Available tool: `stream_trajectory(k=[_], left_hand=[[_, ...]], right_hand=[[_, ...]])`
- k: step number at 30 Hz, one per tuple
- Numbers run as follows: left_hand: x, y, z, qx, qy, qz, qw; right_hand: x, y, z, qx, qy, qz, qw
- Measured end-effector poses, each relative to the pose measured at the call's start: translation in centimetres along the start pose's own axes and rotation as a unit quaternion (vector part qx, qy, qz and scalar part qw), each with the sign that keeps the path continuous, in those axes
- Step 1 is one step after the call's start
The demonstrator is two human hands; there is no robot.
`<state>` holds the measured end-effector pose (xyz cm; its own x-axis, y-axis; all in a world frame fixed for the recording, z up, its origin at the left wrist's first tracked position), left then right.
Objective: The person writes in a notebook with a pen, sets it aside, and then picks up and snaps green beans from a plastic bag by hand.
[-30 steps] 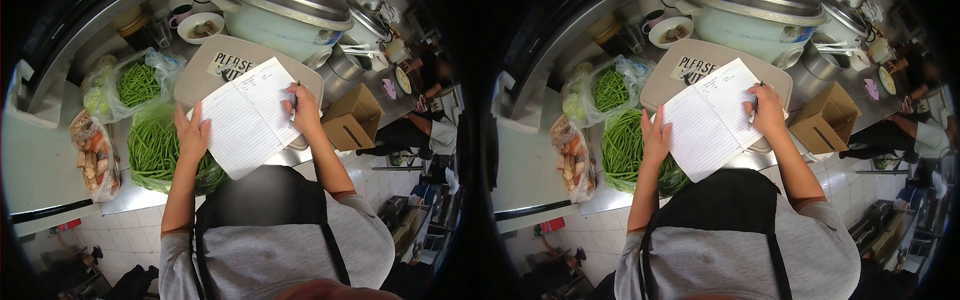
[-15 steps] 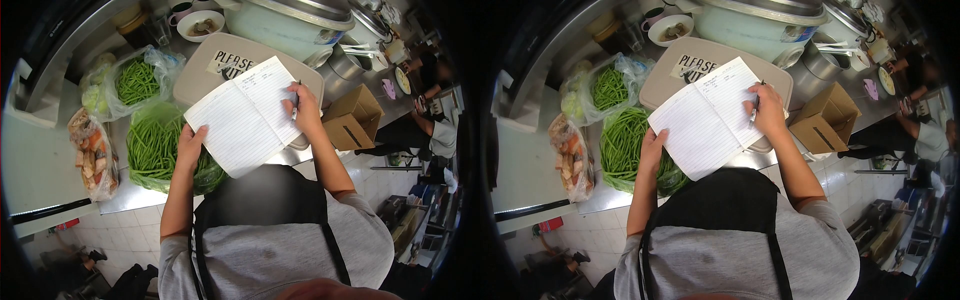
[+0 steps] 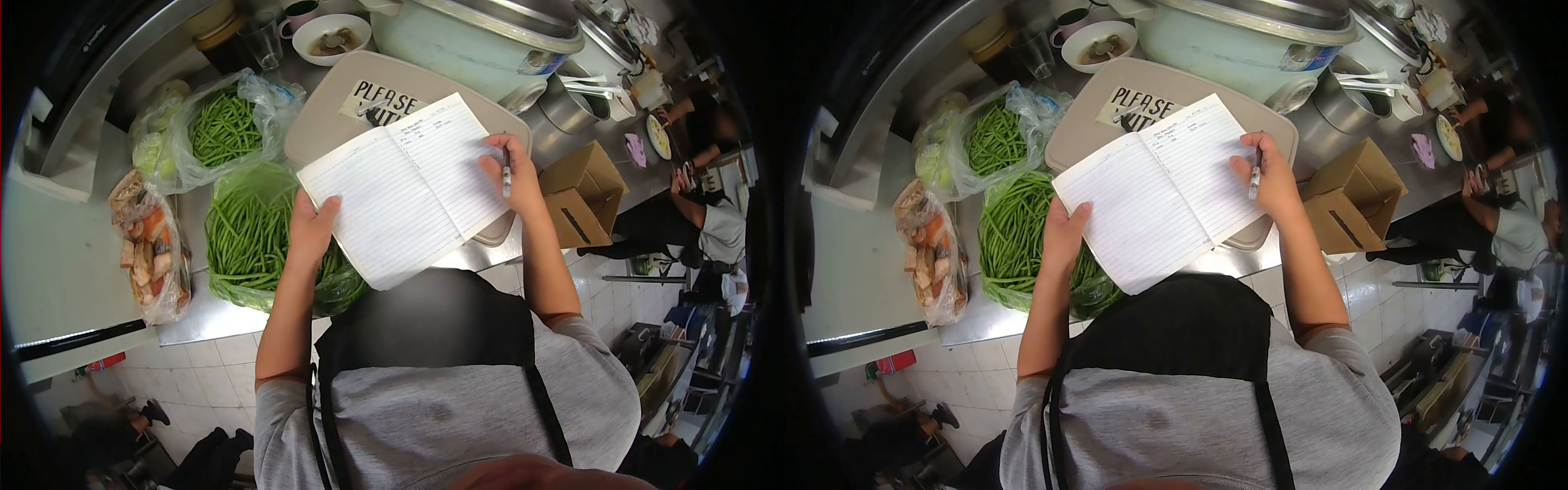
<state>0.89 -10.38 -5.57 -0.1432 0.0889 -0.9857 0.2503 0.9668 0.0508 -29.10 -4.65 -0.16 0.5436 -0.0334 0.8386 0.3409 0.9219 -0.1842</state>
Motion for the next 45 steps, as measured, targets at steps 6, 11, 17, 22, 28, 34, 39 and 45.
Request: stream_trajectory(k=[6, 11, 17, 22, 28, 34, 39, 45], left_hand=[[-1.1, -1.1, -0.2, 0.002, -0.031, -0.029, 0.999], [-1.2, -1.9, -0.7, -0.010, -0.035, -0.022, 0.999], [-2.7, -3.2, -2.2, -0.002, -0.155, -0.078, 0.985], [-3.5, -4.3, -1.9, -0.023, -0.313, -0.082, 0.946], [-9.9, -6.7, -3.4, -0.105, -0.480, -0.336, 0.803], [-6.3, -12.2, -8.3, 0.004, -0.551, -0.263, 0.792], [-4.8, -13.5, -8.1, 0.044, -0.497, -0.201, 0.843], [-8.8, -8.0, -12.0, 0.113, -0.369, -0.358, 0.851]], right_hand=[[0.4, 0.4, 1.7, -0.018, -0.040, 0.011, 0.999], [0.0, 0.7, 2.3, -0.021, -0.054, 0.001, 0.998], [-1.3, 0.2, 3.6, -0.045, -0.110, -0.033, 0.992], [-0.9, -0.1, 4.8, -0.086, -0.125, -0.009, 0.988], [0.4, -0.5, 4.5, -0.075, -0.186, -0.038, 0.979], [3.1, -0.4, 0.9, 0.014, -0.279, -0.012, 0.960], [1.9, 0.3, 1.9, -0.005, -0.327, -0.062, 0.943], [3.3, 0.1, 2.2, -0.009, -0.401, -0.036, 0.915]])
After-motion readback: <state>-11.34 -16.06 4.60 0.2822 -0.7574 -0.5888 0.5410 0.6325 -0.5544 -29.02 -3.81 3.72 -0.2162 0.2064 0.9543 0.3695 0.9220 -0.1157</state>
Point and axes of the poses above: each hand's wrist, its own y-axis away from the middle knuckle, its own z-axis out of the back of the hand, x = y × z, the point moved 8 cm from there along -y, towards the middle knuckle, and after that the axes turned 1 degree about -z, right-handed, at the moved point
